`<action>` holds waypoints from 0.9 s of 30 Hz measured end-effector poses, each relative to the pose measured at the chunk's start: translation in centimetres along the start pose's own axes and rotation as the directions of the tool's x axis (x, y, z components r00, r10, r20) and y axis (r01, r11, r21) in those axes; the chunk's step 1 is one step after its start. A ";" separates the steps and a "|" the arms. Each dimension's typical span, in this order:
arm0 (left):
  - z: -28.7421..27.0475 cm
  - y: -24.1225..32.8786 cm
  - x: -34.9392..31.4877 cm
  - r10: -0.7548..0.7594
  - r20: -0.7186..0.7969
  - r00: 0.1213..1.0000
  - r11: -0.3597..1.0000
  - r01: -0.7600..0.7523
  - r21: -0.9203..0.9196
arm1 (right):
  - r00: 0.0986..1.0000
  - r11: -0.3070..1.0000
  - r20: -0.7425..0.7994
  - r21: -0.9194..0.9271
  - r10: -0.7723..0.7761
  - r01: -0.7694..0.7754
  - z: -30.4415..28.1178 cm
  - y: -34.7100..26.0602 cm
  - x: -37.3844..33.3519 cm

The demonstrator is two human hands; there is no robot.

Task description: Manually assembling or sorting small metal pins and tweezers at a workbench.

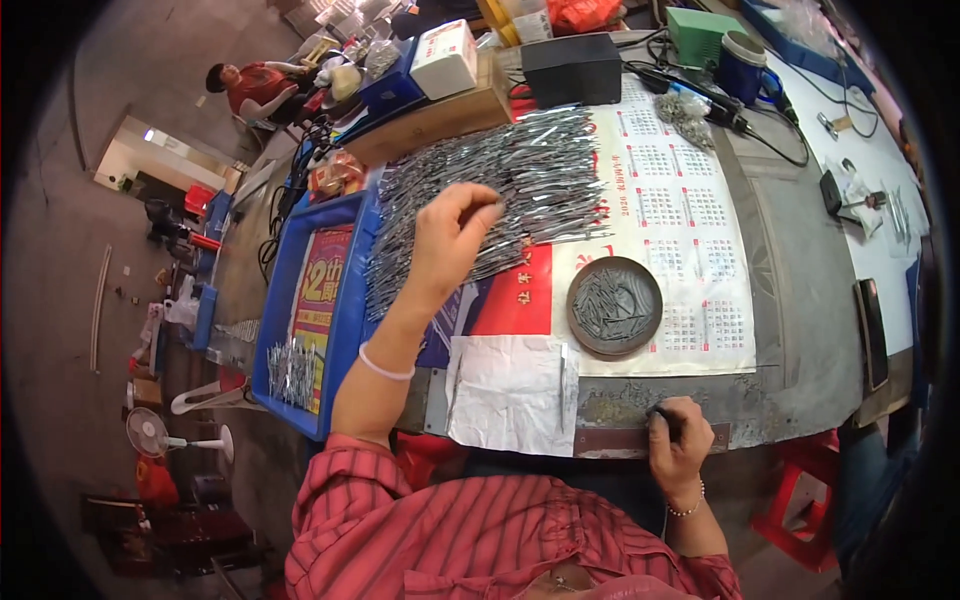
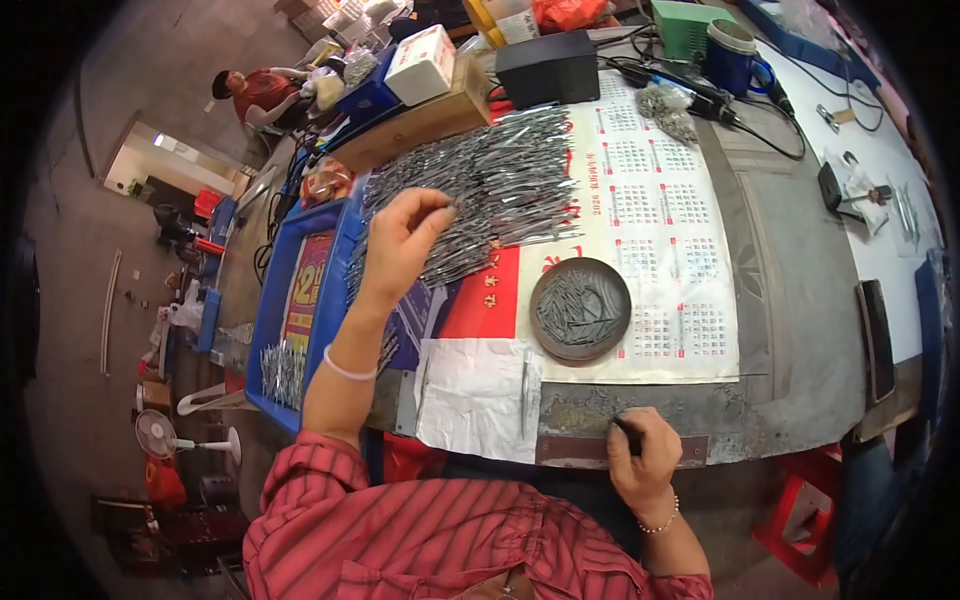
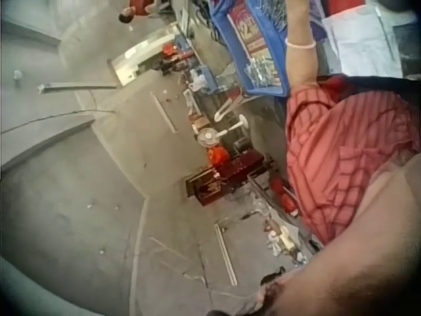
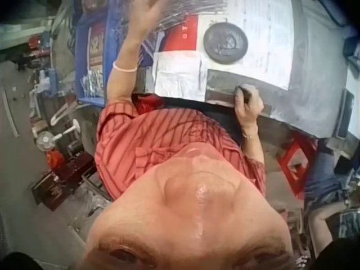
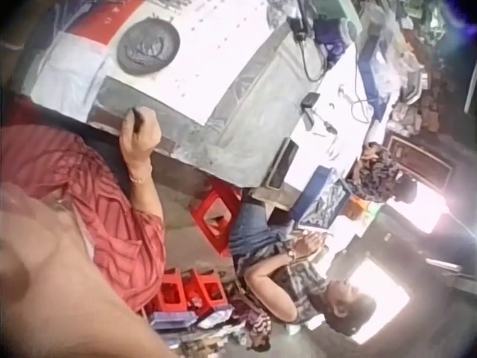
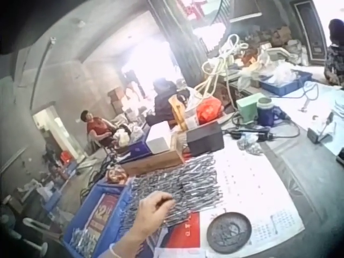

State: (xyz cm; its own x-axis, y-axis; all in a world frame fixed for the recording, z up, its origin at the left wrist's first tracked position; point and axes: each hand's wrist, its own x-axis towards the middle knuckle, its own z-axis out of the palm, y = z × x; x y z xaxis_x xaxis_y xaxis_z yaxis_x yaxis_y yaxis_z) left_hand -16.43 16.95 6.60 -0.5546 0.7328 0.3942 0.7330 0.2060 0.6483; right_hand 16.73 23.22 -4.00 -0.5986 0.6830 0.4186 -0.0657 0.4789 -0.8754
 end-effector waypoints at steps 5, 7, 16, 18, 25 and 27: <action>3.5 -2.6 5.3 0.146 0.038 0.989 0.988 -0.148 0.038 | 0.999 0.999 0.003 -0.027 -0.036 0.036 0.0 -0.1 0.3; 5.5 -3.6 7.5 0.275 0.053 0.960 0.952 -0.280 0.126 | 0.999 0.997 0.026 -0.058 -0.047 0.048 -0.2 -0.2 0.3; 8.7 -8.1 16.5 0.297 0.053 0.953 0.935 -0.302 0.188 | 0.998 0.994 0.028 -0.092 -0.051 0.054 -0.1 -0.1 0.1; 8.5 -8.9 18.1 0.270 0.065 0.961 0.940 -0.277 0.198 | 0.998 0.991 0.025 -0.122 -0.055 0.058 -0.2 -0.2 0.2; 10.9 -11.5 19.8 0.147 0.218 0.965 0.929 -0.210 0.304 | 0.996 0.987 0.033 -0.136 -0.085 0.088 0.2 0.1 0.2; 11.7 -11.4 19.9 0.165 0.250 0.954 0.927 -0.237 0.290 | 0.995 0.986 0.036 -0.140 -0.089 0.093 0.2 0.2 0.2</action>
State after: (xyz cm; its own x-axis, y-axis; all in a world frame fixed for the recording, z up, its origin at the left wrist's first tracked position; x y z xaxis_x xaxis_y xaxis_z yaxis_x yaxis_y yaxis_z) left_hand -31.22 36.76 -0.59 -0.3095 0.8954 0.3200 0.9252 0.2059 0.3188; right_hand 16.50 23.31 -4.11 -0.6190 0.6174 0.4855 -0.0083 0.6129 -0.7901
